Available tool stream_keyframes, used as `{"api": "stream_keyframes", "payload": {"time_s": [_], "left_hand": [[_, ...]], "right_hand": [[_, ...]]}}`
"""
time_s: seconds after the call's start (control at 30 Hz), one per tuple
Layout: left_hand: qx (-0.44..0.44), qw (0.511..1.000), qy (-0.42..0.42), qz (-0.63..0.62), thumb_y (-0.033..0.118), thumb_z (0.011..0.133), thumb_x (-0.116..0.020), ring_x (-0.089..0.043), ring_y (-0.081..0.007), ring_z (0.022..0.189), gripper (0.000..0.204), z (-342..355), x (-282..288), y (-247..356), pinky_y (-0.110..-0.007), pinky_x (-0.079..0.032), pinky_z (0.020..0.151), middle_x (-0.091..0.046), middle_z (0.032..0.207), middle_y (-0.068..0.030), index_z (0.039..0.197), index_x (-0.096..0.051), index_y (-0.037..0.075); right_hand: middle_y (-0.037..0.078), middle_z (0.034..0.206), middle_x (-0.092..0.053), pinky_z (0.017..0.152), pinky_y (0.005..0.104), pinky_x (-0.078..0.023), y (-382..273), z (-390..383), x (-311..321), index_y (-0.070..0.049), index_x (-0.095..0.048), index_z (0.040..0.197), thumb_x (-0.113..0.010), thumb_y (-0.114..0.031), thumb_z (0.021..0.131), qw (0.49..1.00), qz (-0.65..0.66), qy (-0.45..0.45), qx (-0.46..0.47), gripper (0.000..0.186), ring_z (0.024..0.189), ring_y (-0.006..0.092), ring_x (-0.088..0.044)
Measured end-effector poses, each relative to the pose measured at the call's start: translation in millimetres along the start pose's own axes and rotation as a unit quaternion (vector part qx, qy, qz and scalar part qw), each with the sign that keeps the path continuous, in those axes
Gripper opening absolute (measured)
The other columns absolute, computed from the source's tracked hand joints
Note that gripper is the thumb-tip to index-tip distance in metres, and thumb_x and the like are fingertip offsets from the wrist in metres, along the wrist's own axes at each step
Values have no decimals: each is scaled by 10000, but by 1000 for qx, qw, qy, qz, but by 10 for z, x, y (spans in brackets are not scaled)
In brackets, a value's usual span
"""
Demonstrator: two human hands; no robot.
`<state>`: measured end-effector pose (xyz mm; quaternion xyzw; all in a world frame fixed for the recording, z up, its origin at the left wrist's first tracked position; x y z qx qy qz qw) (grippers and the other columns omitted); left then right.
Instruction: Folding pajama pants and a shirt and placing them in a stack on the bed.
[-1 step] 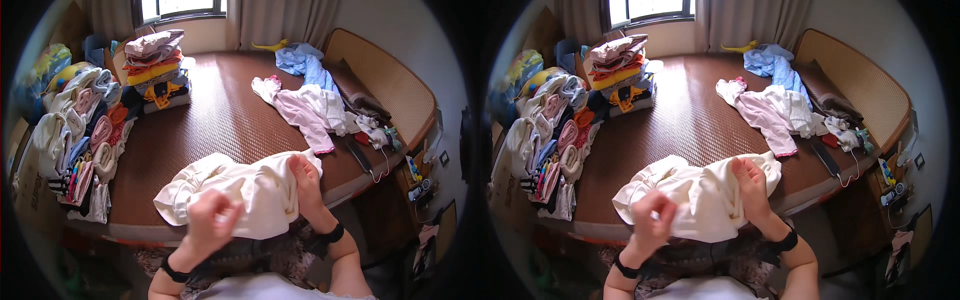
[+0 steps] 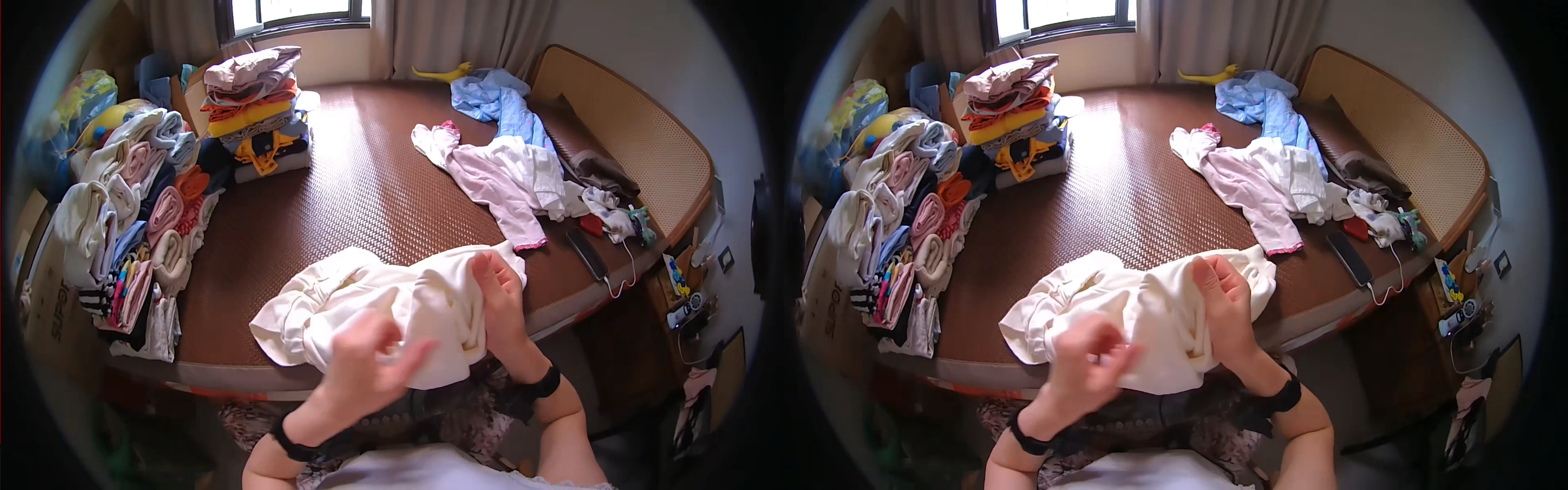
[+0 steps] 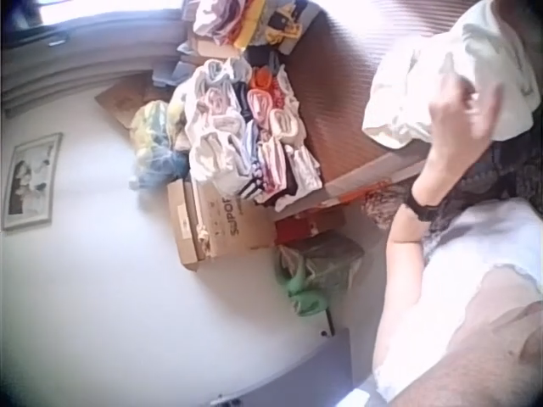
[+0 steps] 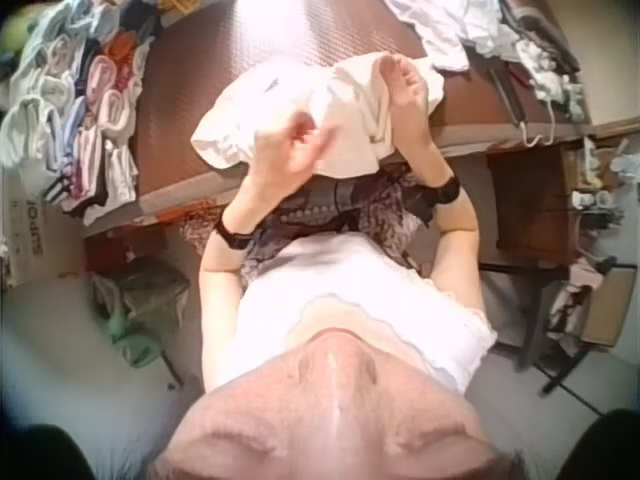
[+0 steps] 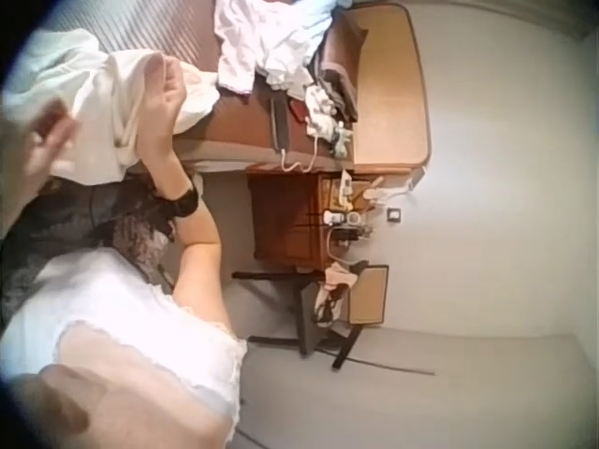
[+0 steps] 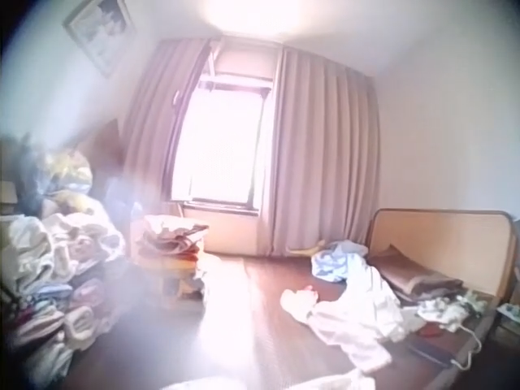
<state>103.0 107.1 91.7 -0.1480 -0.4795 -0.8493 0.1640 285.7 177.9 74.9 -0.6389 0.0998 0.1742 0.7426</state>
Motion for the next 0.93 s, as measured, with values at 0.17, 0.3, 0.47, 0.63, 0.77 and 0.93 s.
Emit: {"api": "stream_keyframes", "payload": {"time_s": [0.17,0.3,0.47,0.63,0.77,0.93], "left_hand": [[-50,997,-26,61,134,869,-668,-528,-166,550,172,48,-483,-153,-282,-432,519,-560,649,-94,785,-596,3],[183,966,-115,-145,155,997,-516,-502,-13,632,221,85,-217,-302,-213,-407,531,-560,690,36,955,-656,-11],[146,969,-91,-178,125,992,-514,-500,-42,643,206,91,-248,-94,-227,-410,555,-568,717,1,1030,-645,-30],[-155,988,0,-17,-71,849,-559,-535,-289,644,45,120,-359,489,-343,-427,573,-530,760,-145,885,-571,-48],[-104,989,-50,-95,-96,790,-580,-520,-359,680,92,151,-408,411,-378,-429,588,-523,798,-184,828,-516,-42],[-157,981,-67,-94,-73,812,-582,-542,-381,724,118,90,-586,449,-409,-450,623,-538,850,-197,906,-525,-33]], "right_hand": [[-67,709,-538,582,193,-379,-279,-139,2,-52,-589,800,-621,-179,959,966,-164,7,202,205,665,0,-441],[16,684,-572,547,244,-405,-367,71,622,-7,-587,777,-695,-159,885,931,-279,79,221,216,624,66,-486],[106,736,-608,574,324,-473,-589,-351,374,-2,-598,823,-641,-136,904,799,-419,7,431,162,592,225,-561],[183,917,-635,807,408,-484,-223,-624,-7,3,-587,1043,-556,-91,928,872,-379,-265,161,152,863,375,-616],[152,1248,-584,956,372,-455,-135,-367,122,-13,-552,1254,-600,-185,944,893,-315,-310,85,357,1159,253,-563],[119,1412,-473,1123,334,-325,786,-5,669,-119,-386,1450,-615,-232,945,945,-170,-274,-54,566,1283,222,-472]]}}
Point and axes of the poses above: each hand's wrist, its own z-axis towards the middle knuckle, its own x-axis out of the back of the hand, y = z × x, the point moved 5 cm from there along z, towards the middle knuckle
